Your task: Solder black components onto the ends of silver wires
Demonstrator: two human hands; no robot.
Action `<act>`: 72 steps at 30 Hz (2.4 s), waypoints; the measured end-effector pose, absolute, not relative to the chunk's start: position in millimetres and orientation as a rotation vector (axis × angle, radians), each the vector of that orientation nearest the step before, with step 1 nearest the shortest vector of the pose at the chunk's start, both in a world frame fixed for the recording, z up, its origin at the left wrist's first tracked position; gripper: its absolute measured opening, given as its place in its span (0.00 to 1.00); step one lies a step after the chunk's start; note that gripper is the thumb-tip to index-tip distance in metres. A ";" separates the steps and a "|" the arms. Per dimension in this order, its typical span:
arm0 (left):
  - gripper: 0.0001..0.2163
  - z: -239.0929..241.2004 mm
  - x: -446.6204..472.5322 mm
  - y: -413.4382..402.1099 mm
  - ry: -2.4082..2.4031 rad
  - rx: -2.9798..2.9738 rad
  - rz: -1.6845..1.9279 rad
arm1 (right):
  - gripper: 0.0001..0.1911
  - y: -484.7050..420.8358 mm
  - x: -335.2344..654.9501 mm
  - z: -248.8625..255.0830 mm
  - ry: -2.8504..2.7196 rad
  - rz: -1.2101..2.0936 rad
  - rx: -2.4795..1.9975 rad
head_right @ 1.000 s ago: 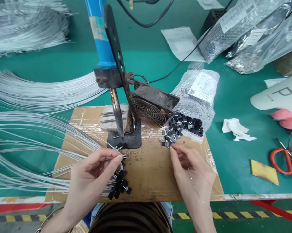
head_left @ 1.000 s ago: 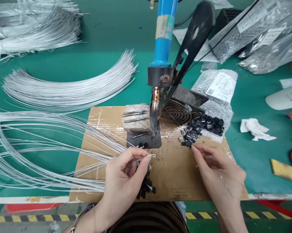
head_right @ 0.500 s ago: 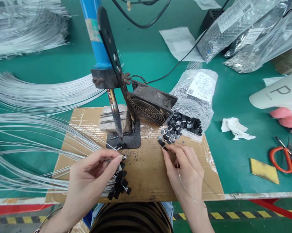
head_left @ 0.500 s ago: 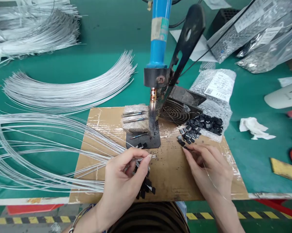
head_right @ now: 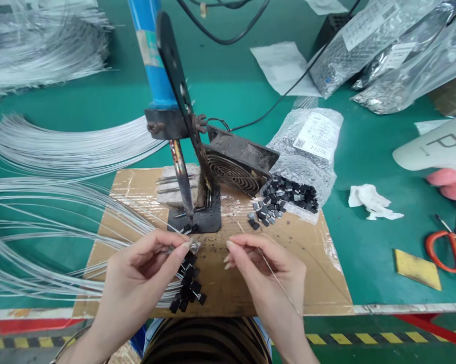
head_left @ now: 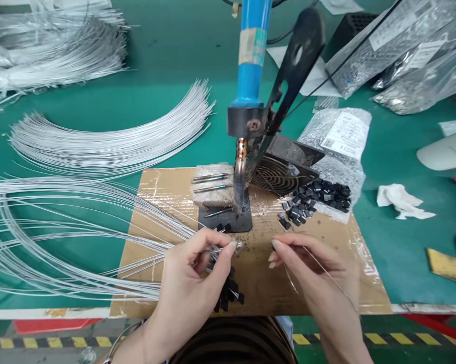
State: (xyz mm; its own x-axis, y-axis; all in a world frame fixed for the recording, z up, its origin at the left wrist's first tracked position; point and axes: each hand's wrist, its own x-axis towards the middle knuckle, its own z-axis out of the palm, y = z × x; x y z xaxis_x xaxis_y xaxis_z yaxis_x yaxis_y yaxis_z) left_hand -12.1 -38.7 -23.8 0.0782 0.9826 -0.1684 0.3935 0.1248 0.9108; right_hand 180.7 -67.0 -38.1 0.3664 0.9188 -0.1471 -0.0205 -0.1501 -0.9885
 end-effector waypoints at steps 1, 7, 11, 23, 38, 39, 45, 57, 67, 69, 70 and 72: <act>0.06 -23.0 -11.8 -38.6 1.461 1.408 0.809 | 0.01 -65.4 176.0 -36.2 -0.819 1.089 -1.464; 0.04 -17.7 -9.9 -36.2 1.343 1.259 0.830 | 0.03 -59.9 159.0 -33.9 -0.782 1.308 -1.343; 0.05 -12.9 -8.7 -34.6 1.265 1.196 0.829 | 0.05 -59.5 152.6 -28.9 -0.728 1.361 -1.357; 0.08 -8.4 -5.7 -32.6 1.215 1.208 0.890 | 0.06 -60.6 147.4 -22.4 -0.635 1.388 -1.388; 0.08 -7.0 -3.4 -34.3 1.231 1.220 0.896 | 0.03 -61.8 147.9 -24.9 -0.685 1.343 -1.356; 0.08 -6.7 -3.5 -34.2 1.230 1.220 0.893 | 0.03 -61.6 147.7 -24.8 -0.680 1.343 -1.351; 0.08 -7.1 -3.7 -32.9 1.248 1.223 0.878 | 0.04 -62.3 148.0 -27.0 -0.782 1.276 -1.377; 0.06 -5.7 -1.7 -19.5 1.360 1.256 0.866 | 0.15 -71.2 156.8 -35.0 -1.212 0.946 -1.519; 0.06 -6.6 -3.2 -10.0 1.376 1.258 0.846 | 0.12 -58.0 160.9 -30.5 -1.519 0.764 -1.514; 0.05 -7.7 -3.6 -8.8 1.373 1.251 0.849 | 0.13 -56.5 160.4 -30.1 -1.524 0.774 -1.511; 0.05 -8.1 -3.7 -8.3 1.376 1.250 0.846 | 0.12 -56.2 160.1 -29.9 -1.509 0.789 -1.517; 0.05 -8.6 -3.6 -7.2 1.386 1.253 0.838 | 0.12 -56.0 159.2 -29.8 -1.447 0.824 -1.519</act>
